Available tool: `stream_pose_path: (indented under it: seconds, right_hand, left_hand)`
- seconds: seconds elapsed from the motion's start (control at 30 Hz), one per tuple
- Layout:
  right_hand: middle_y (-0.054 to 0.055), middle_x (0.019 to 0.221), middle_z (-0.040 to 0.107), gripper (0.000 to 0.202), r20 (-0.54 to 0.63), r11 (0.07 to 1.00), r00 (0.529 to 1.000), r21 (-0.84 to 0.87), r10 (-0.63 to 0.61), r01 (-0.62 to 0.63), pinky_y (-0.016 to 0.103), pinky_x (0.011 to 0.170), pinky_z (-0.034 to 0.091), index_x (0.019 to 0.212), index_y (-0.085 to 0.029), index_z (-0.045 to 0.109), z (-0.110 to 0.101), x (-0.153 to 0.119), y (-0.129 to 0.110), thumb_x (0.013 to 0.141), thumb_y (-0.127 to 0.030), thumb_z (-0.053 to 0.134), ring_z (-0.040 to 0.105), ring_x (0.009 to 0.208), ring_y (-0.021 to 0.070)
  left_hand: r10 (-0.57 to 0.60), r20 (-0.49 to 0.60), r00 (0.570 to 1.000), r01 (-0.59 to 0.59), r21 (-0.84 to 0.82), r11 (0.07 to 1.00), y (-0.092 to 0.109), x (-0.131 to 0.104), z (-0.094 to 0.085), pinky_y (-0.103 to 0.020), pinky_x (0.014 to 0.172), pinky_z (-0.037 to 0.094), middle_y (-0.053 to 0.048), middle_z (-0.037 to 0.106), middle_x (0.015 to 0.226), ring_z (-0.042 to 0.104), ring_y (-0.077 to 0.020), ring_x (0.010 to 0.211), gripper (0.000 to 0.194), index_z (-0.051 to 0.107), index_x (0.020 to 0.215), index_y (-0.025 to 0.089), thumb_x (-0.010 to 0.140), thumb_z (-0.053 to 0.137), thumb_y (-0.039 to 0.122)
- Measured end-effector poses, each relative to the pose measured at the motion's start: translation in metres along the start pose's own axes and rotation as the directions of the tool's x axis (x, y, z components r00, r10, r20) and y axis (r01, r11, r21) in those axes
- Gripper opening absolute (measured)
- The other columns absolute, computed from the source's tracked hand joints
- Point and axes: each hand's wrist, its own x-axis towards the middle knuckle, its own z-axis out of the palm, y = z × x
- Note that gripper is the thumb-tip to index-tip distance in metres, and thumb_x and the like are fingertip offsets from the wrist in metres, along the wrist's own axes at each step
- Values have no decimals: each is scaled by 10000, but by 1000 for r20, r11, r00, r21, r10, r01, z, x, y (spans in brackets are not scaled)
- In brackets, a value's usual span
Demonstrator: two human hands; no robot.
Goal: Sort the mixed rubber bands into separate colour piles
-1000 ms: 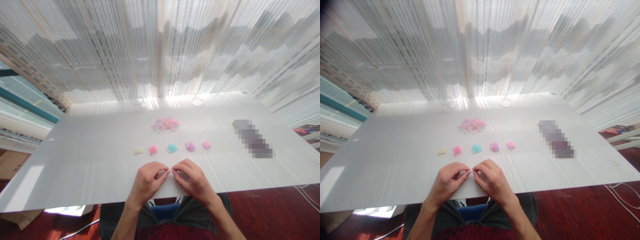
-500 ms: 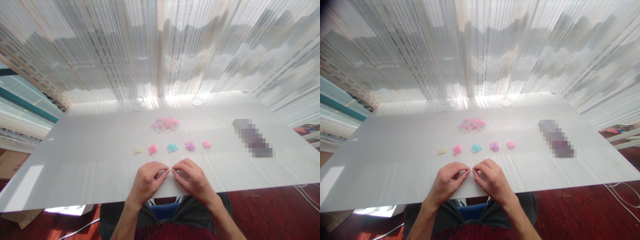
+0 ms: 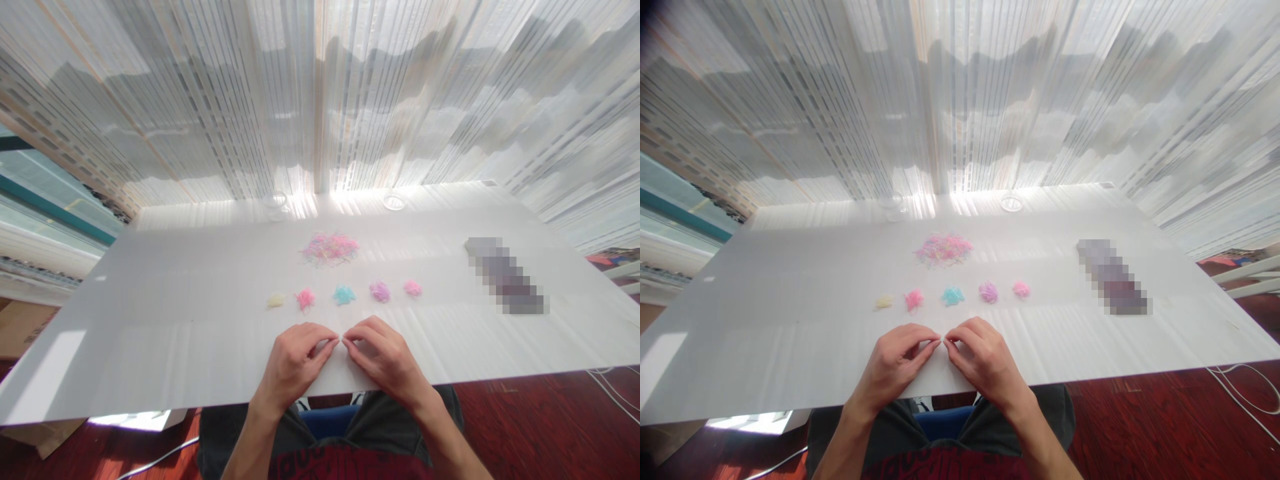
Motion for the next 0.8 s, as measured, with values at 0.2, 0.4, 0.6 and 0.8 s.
stream_pose_path:
  seconds: [0.2, 0.4, 0.6, 0.8]
  right_hand:
    - [46, 843, 701, 92, 1, 1000, 1000, 7, 2, -2, 308, 703, 555, 959, -208, 685, 0, 0, 0, 982, -138, 629, 662, 777, 192]
    - [50, 848, 691, 96, -7, 1000, 1000, 18, 22, -22, 311, 705, 566, 968, -207, 697, 0, 0, 0, 990, -158, 617, 663, 781, 191]
    - [53, 862, 696, 110, 6, 999, 999, 23, 46, -46, 318, 710, 576, 973, -215, 700, -2, 1, -2, 991, -165, 604, 671, 791, 192]
    - [46, 860, 698, 115, -60, 998, 997, 20, 58, -57, 310, 721, 579, 1041, -227, 702, -2, 2, -1, 994, -176, 609, 680, 792, 188]
  left_hand:
    - [10, -8, 1000, -10, 6, 1000, 1, 0, 0, -279, 698, 520, -17, 769, 871, 676, -156, 718, 85, 716, 992, 213, 1010, 635, 194]
    - [-8, -2, 1000, 8, 9, 1000, 2, 0, 0, -276, 685, 523, -24, 765, 868, 655, -147, 680, 95, 714, 1003, 210, 1015, 620, 214]
    - [-31, 5, 1000, 31, 15, 999, 3, 1, -1, -276, 670, 525, -27, 760, 857, 621, -140, 635, 106, 717, 987, 213, 1015, 617, 235]
    - [-54, -27, 998, 54, 6, 999, 4, 2, -1, -252, 641, 508, -12, 764, 858, 587, -124, 609, 92, 724, 965, 210, 999, 638, 215]
